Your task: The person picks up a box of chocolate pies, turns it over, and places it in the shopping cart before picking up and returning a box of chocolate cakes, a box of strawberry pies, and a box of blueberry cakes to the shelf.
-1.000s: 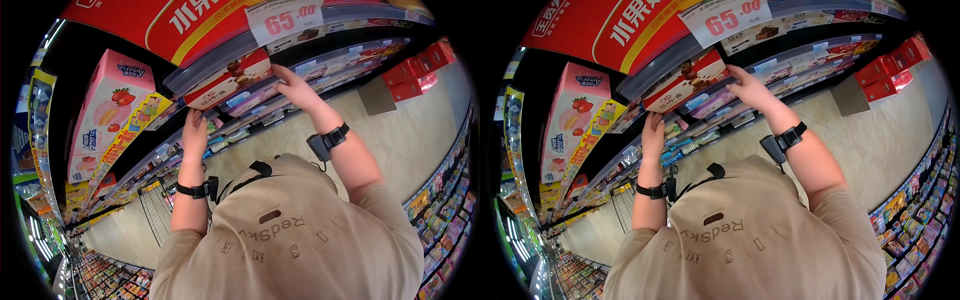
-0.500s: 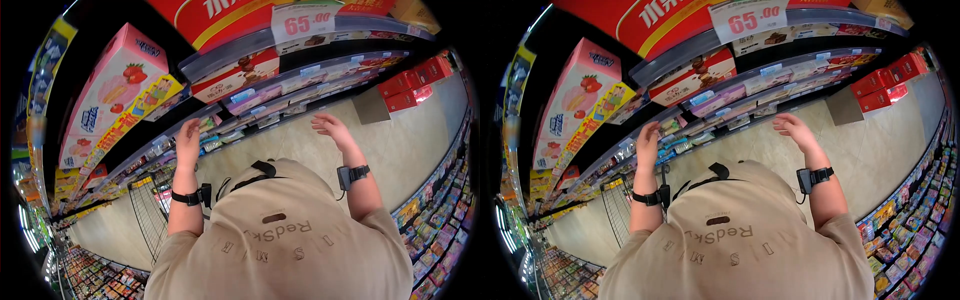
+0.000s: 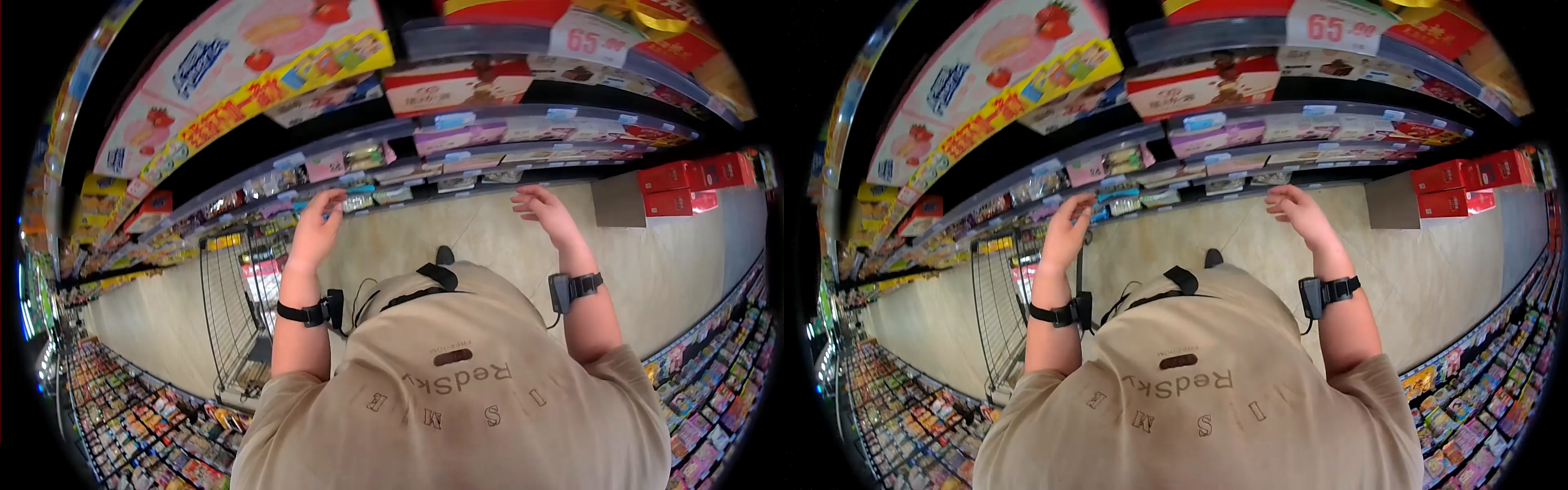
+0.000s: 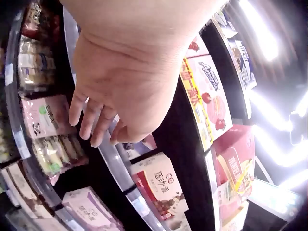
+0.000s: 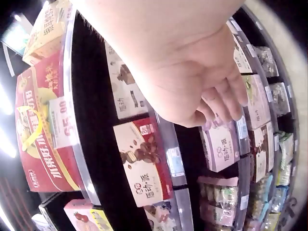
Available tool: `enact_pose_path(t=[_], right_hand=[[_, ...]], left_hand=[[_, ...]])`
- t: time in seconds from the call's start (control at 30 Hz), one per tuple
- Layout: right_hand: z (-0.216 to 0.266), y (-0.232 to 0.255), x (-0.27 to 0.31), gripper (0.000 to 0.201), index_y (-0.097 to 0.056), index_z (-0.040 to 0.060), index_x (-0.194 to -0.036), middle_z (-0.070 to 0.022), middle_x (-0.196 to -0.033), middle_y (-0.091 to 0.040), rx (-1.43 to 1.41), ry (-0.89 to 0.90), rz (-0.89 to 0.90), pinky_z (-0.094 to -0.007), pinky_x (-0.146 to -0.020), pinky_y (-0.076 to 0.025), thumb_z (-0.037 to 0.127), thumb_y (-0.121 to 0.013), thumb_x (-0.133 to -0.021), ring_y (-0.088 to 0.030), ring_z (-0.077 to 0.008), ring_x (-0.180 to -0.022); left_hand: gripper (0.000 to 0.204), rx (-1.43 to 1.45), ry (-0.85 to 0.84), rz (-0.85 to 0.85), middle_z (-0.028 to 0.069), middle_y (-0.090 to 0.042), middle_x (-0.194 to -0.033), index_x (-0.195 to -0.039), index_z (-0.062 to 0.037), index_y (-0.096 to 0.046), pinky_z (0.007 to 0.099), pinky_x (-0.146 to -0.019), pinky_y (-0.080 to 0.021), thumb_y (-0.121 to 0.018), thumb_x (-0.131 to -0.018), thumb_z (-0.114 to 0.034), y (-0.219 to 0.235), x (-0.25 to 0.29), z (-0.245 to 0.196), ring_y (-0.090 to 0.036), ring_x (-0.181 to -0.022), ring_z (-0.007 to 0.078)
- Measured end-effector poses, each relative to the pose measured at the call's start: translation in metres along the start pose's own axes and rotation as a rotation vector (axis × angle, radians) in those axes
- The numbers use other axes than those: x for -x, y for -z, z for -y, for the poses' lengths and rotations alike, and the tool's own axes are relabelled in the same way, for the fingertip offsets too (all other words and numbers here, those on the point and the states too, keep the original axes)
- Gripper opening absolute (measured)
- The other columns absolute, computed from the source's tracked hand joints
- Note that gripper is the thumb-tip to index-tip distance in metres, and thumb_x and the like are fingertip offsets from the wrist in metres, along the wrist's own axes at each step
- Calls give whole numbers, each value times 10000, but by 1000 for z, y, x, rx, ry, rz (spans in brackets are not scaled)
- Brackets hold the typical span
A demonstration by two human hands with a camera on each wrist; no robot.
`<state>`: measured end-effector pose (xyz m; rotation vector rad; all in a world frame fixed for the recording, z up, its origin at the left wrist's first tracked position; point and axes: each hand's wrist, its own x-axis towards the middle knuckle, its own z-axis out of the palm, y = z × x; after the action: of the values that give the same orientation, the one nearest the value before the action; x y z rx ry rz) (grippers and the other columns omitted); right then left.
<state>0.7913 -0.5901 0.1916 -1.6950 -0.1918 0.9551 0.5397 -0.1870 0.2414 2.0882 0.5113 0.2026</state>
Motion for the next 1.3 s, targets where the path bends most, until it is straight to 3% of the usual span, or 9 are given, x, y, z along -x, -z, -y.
enact_pose_path(t=[0.1,0.17,0.33,0.43,0.63,0.87,1.03,1.1,1.3], right_hand=[[-4,-34,4,364,-567,37,-1322,-101,-1231,-679,40,-50,58,-340,-928,-501,224,-543,-1011,-656,-208,-1090],[5,-55,-7,361,-571,39,-1317,-98,-1224,-681,84,-55,102,-339,-925,-503,226,-549,-1008,-656,-204,-1083],[25,-121,-20,370,-570,28,-1316,-97,-1222,-682,188,-67,240,-341,-926,-503,234,-551,-1009,-655,-202,-1088],[42,-170,-27,368,-572,21,-1316,-101,-1219,-681,223,-42,314,-341,-927,-503,217,-542,-1006,-652,-205,-1095],[66,-273,-33,379,-560,10,-1331,-123,-1256,-655,404,8,514,-354,-951,-501,200,-526,-1005,-644,-214,-1114],[83,-377,-11,400,-551,-7,-1342,-113,-1233,-656,595,79,721,-337,-935,-498,163,-560,-981,-636,-189,-1057],[87,-439,7,408,-559,-11,-1336,-94,-1199,-670,701,54,781,-316,-921,-497,169,-575,-970,-633,-166,-1038],[88,-461,10,407,-540,24,-1370,-93,-1281,-645,764,76,869,-333,-956,-499,228,-562,-1018,-637,-174,-1119],[83,-513,38,388,-591,-2,-1303,-80,-1149,-677,791,124,898,-311,-908,-500,223,-606,-988,-636,-155,-1031]], left_hand=[[274,-13,66,-43,132,-689,-1193,-1226,2,-627,335,-922,-508,-580,-968,-74,22,40,25,-661,-1070,243],[288,-21,94,-54,97,-698,-1178,-1266,-8,-615,303,-934,-485,-560,-992,-77,39,65,40,-640,-1058,178],[287,25,194,-213,90,-695,-1180,-1273,-13,-609,311,-908,-491,-549,-1002,-88,81,138,79,-634,-1042,171],[277,54,252,-300,129,-691,-1159,-1246,-7,-616,329,-911,-510,-567,-978,-51,103,181,94,-658,-1059,223],[270,107,353,-478,125,-700,-1147,-1242,-1,-613,326,-922,-508,-580,-985,-77,137,274,117,-661,-1070,216],[265,149,495,-656,119,-700,-1169,-1255,-4,-614,319,-920,-507,-552,-1008,-79,156,377,169,-658,-1073,193],[267,190,506,-731,122,-692,-1180,-1265,-8,-607,322,-924,-505,-546,-1016,-85,162,436,191,-650,-1092,190],[267,215,518,-757,119,-691,-1183,-1266,-12,-607,323,-927,-504,-547,-1017,-87,165,456,203,-647,-1099,187],[256,186,596,-816,122,-698,-1154,-1243,-35,-626,321,-877,-520,-579,-998,-92,173,507,226,-655,-983,194]])
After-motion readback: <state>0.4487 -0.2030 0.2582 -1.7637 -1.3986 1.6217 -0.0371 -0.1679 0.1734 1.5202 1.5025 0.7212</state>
